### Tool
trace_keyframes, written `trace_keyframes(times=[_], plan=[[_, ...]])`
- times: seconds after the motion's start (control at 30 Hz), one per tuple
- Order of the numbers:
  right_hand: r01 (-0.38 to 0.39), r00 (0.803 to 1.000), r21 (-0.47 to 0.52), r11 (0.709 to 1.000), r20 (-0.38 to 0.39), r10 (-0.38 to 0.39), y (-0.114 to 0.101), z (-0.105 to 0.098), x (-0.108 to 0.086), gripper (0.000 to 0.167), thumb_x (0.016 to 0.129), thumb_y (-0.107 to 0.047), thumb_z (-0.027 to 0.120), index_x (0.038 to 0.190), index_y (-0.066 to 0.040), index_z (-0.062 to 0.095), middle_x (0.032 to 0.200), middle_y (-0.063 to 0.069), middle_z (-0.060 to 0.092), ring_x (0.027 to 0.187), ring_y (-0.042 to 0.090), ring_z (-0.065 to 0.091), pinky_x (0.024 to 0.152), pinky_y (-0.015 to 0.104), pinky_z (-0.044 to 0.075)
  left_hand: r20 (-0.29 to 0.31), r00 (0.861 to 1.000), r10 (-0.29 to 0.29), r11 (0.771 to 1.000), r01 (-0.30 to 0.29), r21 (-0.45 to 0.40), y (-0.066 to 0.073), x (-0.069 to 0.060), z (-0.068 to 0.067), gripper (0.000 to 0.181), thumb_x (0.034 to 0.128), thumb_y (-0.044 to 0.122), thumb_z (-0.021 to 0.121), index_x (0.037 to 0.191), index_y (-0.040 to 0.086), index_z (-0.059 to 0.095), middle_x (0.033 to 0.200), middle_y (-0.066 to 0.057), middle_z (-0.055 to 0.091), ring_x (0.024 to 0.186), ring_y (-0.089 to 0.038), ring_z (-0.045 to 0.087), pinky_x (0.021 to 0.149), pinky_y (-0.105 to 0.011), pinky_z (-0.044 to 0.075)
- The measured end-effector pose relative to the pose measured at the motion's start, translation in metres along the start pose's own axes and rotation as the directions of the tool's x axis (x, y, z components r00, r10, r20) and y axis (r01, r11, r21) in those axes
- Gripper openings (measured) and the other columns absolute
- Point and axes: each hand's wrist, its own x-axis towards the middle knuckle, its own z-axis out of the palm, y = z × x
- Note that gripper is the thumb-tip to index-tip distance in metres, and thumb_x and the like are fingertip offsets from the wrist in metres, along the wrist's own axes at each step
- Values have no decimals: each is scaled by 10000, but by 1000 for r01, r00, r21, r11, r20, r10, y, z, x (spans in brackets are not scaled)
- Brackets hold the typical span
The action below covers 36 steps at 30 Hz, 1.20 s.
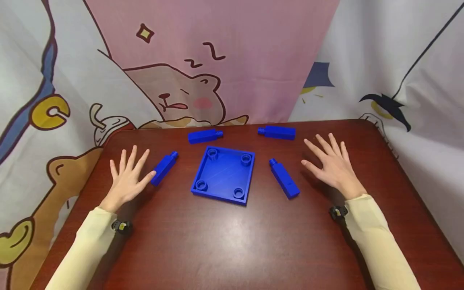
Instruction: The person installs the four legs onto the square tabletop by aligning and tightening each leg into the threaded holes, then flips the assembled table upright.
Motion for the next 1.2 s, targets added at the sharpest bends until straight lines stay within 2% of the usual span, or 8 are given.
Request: trace_keyframes(times=[0.13, 0.27, 0.5, 0.67, 0.77, 0.97, 1.13, 1.2], plan=[[52, 998, 79, 995, -21, -51, -7, 2, 0, 658, 915, -384, 630, 1491, -168, 395, 1508, 236, 298, 1446, 377, 1, 1101, 586, -47, -31, 997, 71, 996, -73, -57, 17, 8, 2, 741, 941, 570, 476, 1555, 249, 212, 1611, -114, 8, 1441, -340, -126, 1056, -634, -108], [94, 996, 160, 983, -21, -92, -20, 7, 0, 648, 884, -320, 685, 1451, -112, 450, 1461, 261, 359, 1436, 401, 77, 1102, 599, -2, -52, 989, 140, 980, -146, -132, 36, 14, 10, 751, 924, 543, 539, 1545, 234, 250, 1597, -156, 89, 1447, -350, -73, 1089, -591, -77], [136, 990, 239, 961, -5, -139, -39, 15, 1, 610, 870, -249, 711, 1404, -51, 492, 1400, 247, 443, 1396, 465, 171, 1071, 646, 123, 11, 973, 231, 932, -218, -291, 67, 19, 23, 825, 903, 518, 606, 1556, 206, 209, 1601, -118, 105, 1453, -326, -25, 1111, -582, 49], [161, 985, 268, 950, 14, -171, -47, 20, -1, 604, 873, -235, 713, 1392, -22, 488, 1374, 248, 470, 1351, 509, 231, 1047, 655, 177, 100, 955, 279, 886, -216, -409, 85, 25, 33, 873, 894, 487, 642, 1561, 185, 167, 1597, -133, 113, 1449, -356, 20, 1097, -605, 107], [151, 984, 295, 943, 46, -172, -50, 21, -3, 612, 879, -234, 711, 1397, -12, 474, 1378, 248, 468, 1333, 522, 246, 1040, 655, 186, 160, 941, 298, 854, -188, -486, 92, 29, 41, 915, 868, 427, 701, 1557, 145, 170, 1586, -169, 136, 1441, -382, 65, 1090, -606, 145], [108, 982, 331, 938, 114, -153, -51, 21, -7, 630, 885, -241, 707, 1411, -6, 452, 1401, 248, 447, 1328, 526, 250, 1032, 657, 198, 247, 906, 343, 781, -129, -611, 92, 34, 52, 988, 826, 296, 781, 1556, 96, 145, 1590, -182, 102, 1442, -380, 48, 1116, -541, 139], [45, 976, 342, 939, 185, -114, -49, 20, -9, 643, 915, -287, 675, 1439, -20, 417, 1433, 234, 418, 1329, 499, 275, 1003, 670, 231, 279, 874, 397, 769, -150, -622, 90, 38, 56, 994, 848, 306, 759, 1561, 110, 94, 1596, -175, 51, 1442, -379, -18, 1126, -533, 81], [26, 973, 344, 939, 206, -102, -48, 20, -8, 645, 926, -307, 661, 1448, -26, 406, 1439, 222, 416, 1322, 468, 312, 995, 657, 258, 278, 869, 409, 773, -169, -611, 91, 39, 56, 985, 853, 307, 754, 1559, 100, 99, 1592, -184, 67, 1440, -390, -25, 1123, -544, 62]])
